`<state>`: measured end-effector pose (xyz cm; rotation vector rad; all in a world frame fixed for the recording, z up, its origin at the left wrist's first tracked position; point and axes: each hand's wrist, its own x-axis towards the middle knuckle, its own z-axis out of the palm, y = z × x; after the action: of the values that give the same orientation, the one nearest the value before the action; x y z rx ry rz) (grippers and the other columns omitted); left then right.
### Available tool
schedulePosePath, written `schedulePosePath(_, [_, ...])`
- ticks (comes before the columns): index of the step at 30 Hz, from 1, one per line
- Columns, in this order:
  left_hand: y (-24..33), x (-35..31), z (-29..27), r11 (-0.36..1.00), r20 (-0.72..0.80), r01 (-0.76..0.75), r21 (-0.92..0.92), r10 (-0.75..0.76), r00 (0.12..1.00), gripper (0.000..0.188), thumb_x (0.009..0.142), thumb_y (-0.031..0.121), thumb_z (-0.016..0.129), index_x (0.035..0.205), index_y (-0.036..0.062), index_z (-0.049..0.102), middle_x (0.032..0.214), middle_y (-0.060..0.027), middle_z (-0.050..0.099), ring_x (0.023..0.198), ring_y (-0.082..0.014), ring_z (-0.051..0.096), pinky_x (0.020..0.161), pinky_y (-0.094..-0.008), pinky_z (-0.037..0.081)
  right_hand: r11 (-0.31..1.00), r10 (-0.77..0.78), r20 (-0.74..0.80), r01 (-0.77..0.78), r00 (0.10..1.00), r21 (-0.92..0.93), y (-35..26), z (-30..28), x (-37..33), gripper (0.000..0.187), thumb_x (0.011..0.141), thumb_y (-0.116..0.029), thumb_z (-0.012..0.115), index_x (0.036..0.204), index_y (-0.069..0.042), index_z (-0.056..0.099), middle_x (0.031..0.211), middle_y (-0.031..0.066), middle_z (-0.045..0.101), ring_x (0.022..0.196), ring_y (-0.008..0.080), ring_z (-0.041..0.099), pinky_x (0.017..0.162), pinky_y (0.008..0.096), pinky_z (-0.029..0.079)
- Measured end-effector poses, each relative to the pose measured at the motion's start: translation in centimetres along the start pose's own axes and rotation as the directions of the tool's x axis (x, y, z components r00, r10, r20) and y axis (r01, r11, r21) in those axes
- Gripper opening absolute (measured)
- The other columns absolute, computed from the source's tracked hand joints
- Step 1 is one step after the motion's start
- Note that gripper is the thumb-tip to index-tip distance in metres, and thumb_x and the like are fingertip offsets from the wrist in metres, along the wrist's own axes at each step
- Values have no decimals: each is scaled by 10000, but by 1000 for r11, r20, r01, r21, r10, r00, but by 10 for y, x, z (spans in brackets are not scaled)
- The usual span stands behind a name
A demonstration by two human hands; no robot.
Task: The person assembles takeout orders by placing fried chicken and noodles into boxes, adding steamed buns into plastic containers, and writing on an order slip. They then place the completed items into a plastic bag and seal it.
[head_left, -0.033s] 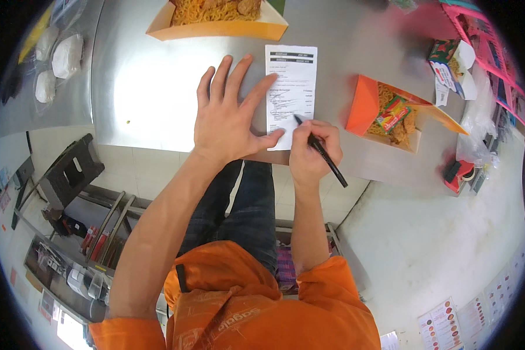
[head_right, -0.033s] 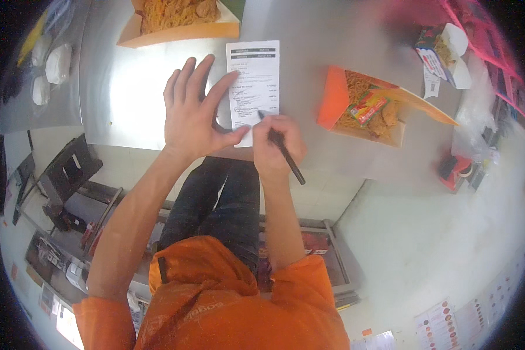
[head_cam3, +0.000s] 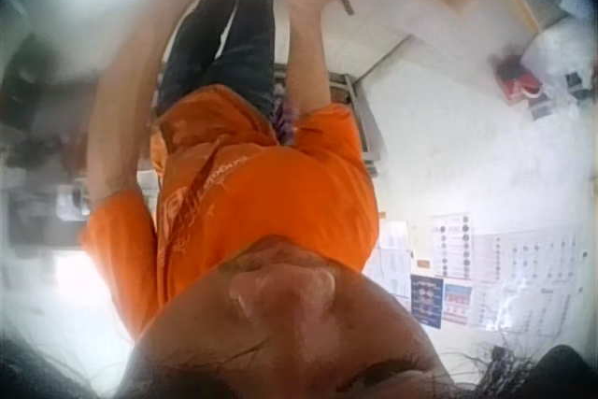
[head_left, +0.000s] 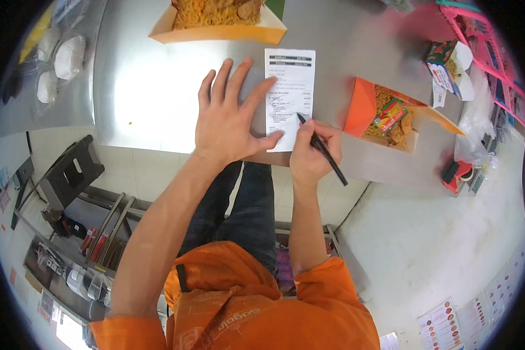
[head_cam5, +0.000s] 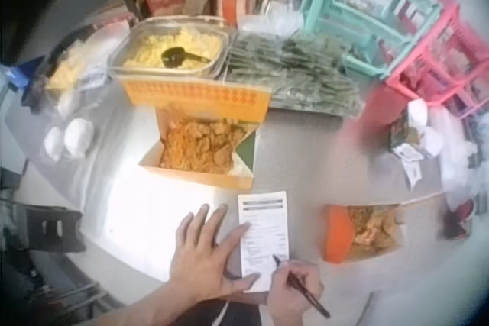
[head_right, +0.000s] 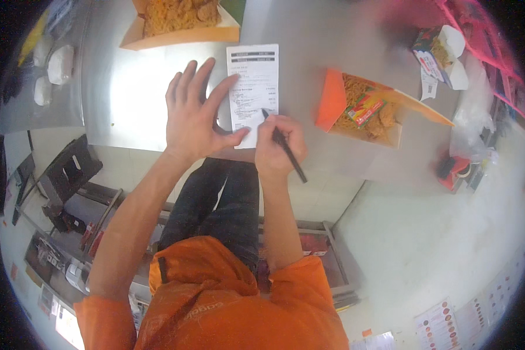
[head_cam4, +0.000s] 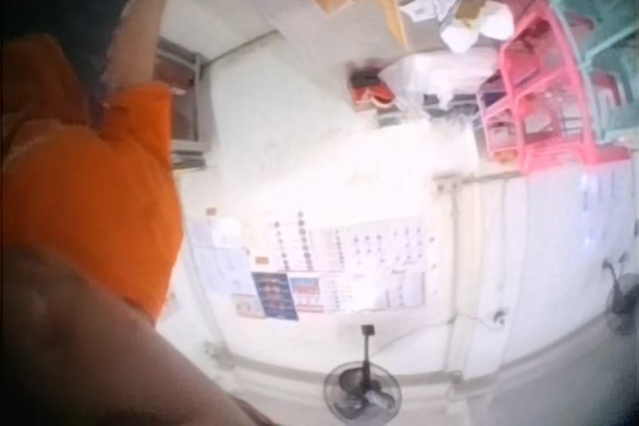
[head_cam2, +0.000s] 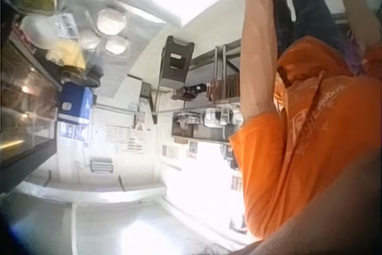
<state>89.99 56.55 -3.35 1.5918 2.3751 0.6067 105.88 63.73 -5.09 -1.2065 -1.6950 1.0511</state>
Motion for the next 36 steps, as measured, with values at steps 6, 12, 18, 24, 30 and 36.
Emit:
schedulePosePath(6, [3, 1, -6, 999, 5, 16, -33, -16, 1000, 838, 679, 641, 745, 1385, 224, 574, 1511, -181, 401, 1417, -432, 323, 1148, -605, 237, 844, 349, 292, -163, 891, -510, -28, -16, 47, 429, 975, -366, 634, 754, -1, 582, 704, 163, 665, 577, 304, 634, 570, 415, 507])
schedulePosePath(12, [-19, 15, -41, 905, -323, 68, -419, -218, 921, 742, 661, 313, 893, 1275, 42, 577, 1325, -170, 541, 1240, -377, 496, 1065, -467, 387, 545, 497, 371, 50, 785, -837, -56, 9, 95, 527, 952, -525, 599, 930, -9, 702, 767, 202, 696, 773, 394, 689, 726, 492, 521])
schedulePosePath(18, [-91, 137, -109, 768, -390, 205, -606, -512, 765, 653, 727, 238, 877, 1226, -30, 552, 1240, -201, 625, 1158, -310, 602, 985, -406, 478, 983, -146, 195, 165, 970, -85, -101, 122, 170, 618, 807, -304, 821, 1242, 22, 527, 1069, 209, 689, 998, 367, 674, 890, 442, 505])
schedulePosePath(24, [-116, 98, -129, 673, -178, 467, -573, -658, 731, 442, 865, 239, 707, 1188, -35, 579, 983, -211, 712, 895, -363, 704, 823, -393, 547, 991, 75, 383, -25, 921, -135, -118, 167, 128, 575, 797, -201, 799, 1236, 28, 508, 1126, 232, 658, 1033, 365, 667, 904, 420, 509])
schedulePosePath(30, [-180, 12, -169, 772, -137, 266, -577, -413, 901, 440, 870, 76, 516, 1302, 11, 562, 1089, -224, 684, 993, -397, 672, 890, -398, 522, 996, -18, 660, -45, 751, 78, -111, 162, 118, 437, 893, -33, 516, 1329, -1, 509, 1148, 223, 673, 1109, 371, 647, 984, 400, 479])
schedulePosePath(36, [-217, -2, -143, 869, -269, 32, -493, -188, 945, 323, 794, 58, 735, 1109, 72, 661, 1069, -149, 691, 991, -294, 698, 829, -352, 570, 935, -349, 706, 276, 616, 222, -53, 153, 117, 398, 857, -101, 707, 1238, -97, 591, 1255, 166, 638, 1082, 345, 660, 942, 392, 516])
